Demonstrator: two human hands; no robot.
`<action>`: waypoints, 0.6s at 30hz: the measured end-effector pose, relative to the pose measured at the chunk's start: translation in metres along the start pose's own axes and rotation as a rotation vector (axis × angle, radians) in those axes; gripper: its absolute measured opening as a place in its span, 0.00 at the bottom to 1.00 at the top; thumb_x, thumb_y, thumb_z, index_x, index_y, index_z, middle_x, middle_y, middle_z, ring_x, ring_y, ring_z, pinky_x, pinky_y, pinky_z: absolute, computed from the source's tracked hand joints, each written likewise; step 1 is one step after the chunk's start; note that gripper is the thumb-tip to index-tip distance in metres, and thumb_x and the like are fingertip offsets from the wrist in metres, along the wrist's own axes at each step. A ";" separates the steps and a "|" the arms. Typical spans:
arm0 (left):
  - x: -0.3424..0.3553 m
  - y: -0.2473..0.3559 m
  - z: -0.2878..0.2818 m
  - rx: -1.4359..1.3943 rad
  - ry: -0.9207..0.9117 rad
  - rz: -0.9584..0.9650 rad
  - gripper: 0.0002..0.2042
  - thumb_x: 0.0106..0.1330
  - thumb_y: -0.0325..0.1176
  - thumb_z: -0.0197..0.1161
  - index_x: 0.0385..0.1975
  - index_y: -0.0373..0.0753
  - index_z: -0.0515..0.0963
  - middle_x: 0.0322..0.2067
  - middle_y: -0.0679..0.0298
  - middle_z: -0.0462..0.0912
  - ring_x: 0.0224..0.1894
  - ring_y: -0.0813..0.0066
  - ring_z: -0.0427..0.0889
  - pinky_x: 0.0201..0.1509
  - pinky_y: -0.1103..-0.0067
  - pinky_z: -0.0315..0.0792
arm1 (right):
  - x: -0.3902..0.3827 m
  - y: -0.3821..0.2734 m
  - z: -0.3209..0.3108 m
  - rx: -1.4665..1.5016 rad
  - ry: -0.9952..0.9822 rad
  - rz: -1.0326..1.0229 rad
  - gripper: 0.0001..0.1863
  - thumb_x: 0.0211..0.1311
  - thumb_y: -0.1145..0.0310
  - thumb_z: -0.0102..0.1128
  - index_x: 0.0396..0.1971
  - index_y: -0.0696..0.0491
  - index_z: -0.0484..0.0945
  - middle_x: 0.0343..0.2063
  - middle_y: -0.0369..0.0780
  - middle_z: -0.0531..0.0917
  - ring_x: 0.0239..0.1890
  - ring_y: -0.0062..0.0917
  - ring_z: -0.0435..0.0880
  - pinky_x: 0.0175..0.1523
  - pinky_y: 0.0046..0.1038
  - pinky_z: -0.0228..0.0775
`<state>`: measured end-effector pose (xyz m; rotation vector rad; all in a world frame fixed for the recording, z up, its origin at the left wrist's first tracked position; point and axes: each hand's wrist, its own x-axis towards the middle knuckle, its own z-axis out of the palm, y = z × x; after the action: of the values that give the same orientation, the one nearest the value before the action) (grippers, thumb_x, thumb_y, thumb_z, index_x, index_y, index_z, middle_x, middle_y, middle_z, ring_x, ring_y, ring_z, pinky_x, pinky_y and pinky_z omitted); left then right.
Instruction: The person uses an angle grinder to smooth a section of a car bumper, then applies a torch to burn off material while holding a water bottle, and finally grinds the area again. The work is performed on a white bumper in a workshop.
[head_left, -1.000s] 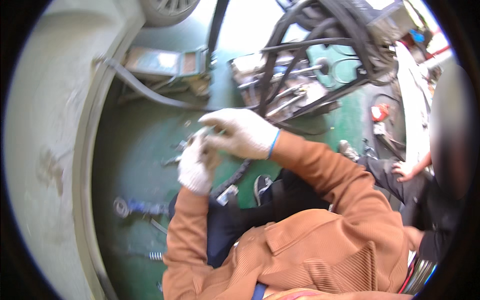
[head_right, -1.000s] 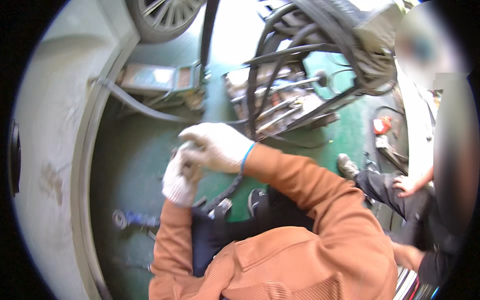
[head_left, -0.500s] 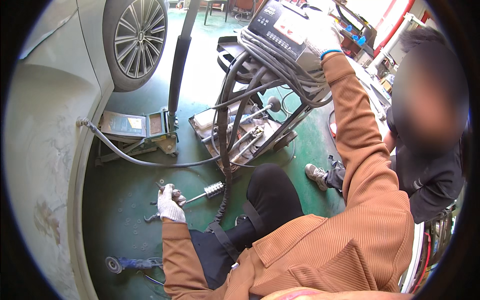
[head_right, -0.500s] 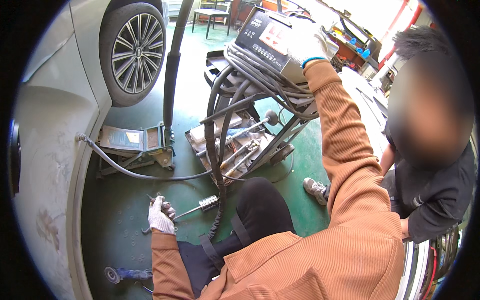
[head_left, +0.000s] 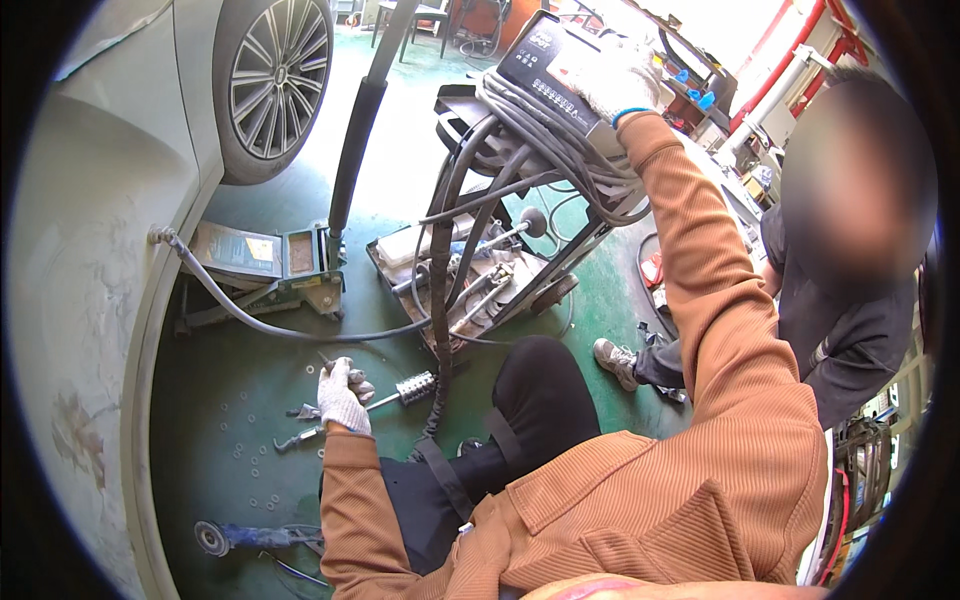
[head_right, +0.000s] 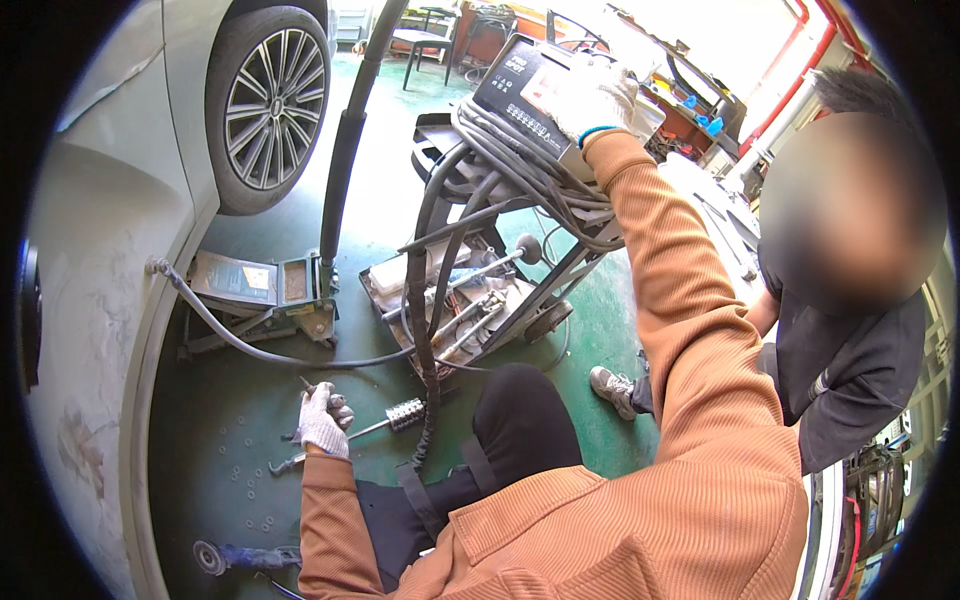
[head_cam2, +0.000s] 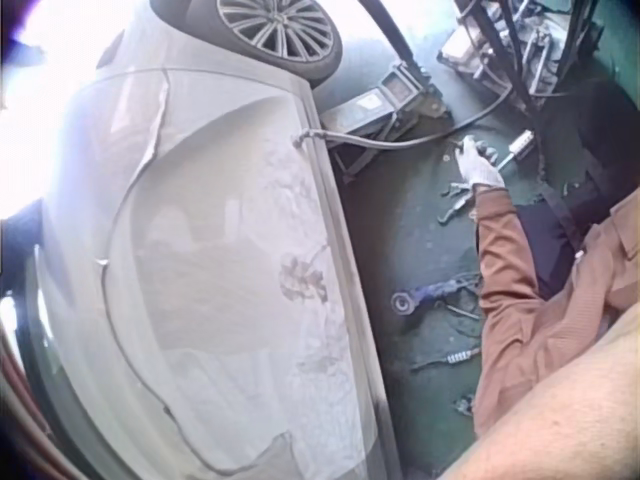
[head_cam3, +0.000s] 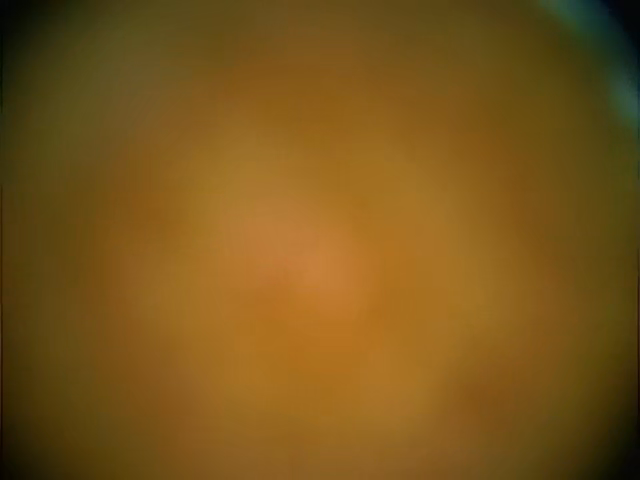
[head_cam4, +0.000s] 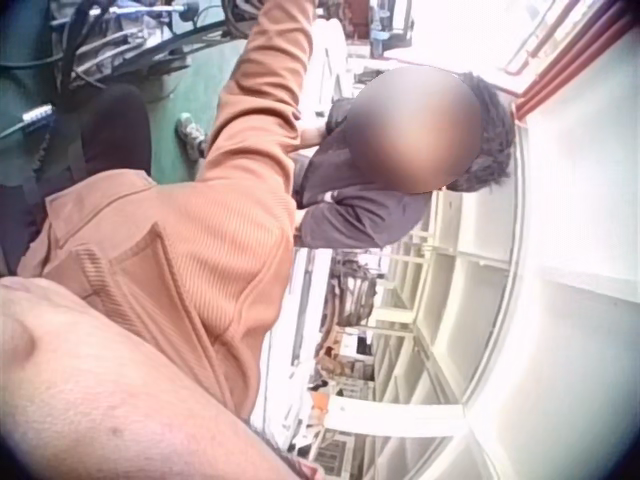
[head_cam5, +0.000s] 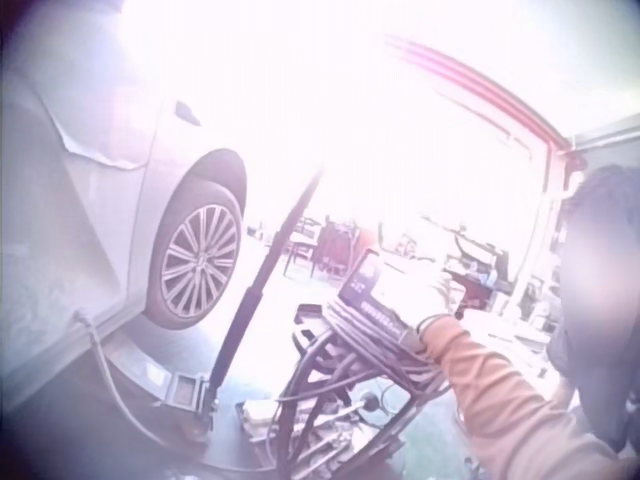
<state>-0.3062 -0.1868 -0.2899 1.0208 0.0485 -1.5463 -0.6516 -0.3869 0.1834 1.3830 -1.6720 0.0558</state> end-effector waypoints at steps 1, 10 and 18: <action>0.002 0.000 -0.003 -0.012 -0.011 -0.007 0.06 0.78 0.33 0.64 0.43 0.47 0.72 0.21 0.67 0.71 0.16 0.80 0.60 0.19 0.77 0.53 | 0.001 -0.002 -0.004 0.009 -0.018 -0.021 0.44 0.64 0.24 0.60 0.60 0.50 0.85 0.60 0.47 0.85 0.64 0.43 0.82 0.67 0.48 0.72; 0.001 -0.003 -0.007 0.010 -0.037 -0.003 0.06 0.79 0.34 0.64 0.44 0.47 0.73 0.22 0.67 0.73 0.16 0.78 0.64 0.18 0.77 0.56 | -0.004 0.002 0.012 0.033 0.070 -0.019 0.34 0.72 0.31 0.58 0.60 0.41 0.88 0.58 0.42 0.87 0.62 0.40 0.83 0.66 0.49 0.71; -0.001 0.000 -0.007 0.027 -0.005 0.006 0.06 0.79 0.34 0.64 0.45 0.47 0.72 0.23 0.67 0.73 0.16 0.78 0.64 0.18 0.77 0.56 | -0.001 0.006 0.012 0.047 0.062 -0.025 0.44 0.66 0.22 0.57 0.60 0.48 0.88 0.61 0.45 0.85 0.65 0.43 0.81 0.67 0.48 0.71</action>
<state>-0.3023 -0.1826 -0.2937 1.0372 0.0209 -1.5474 -0.6637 -0.3910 0.1787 1.4228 -1.6110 0.1233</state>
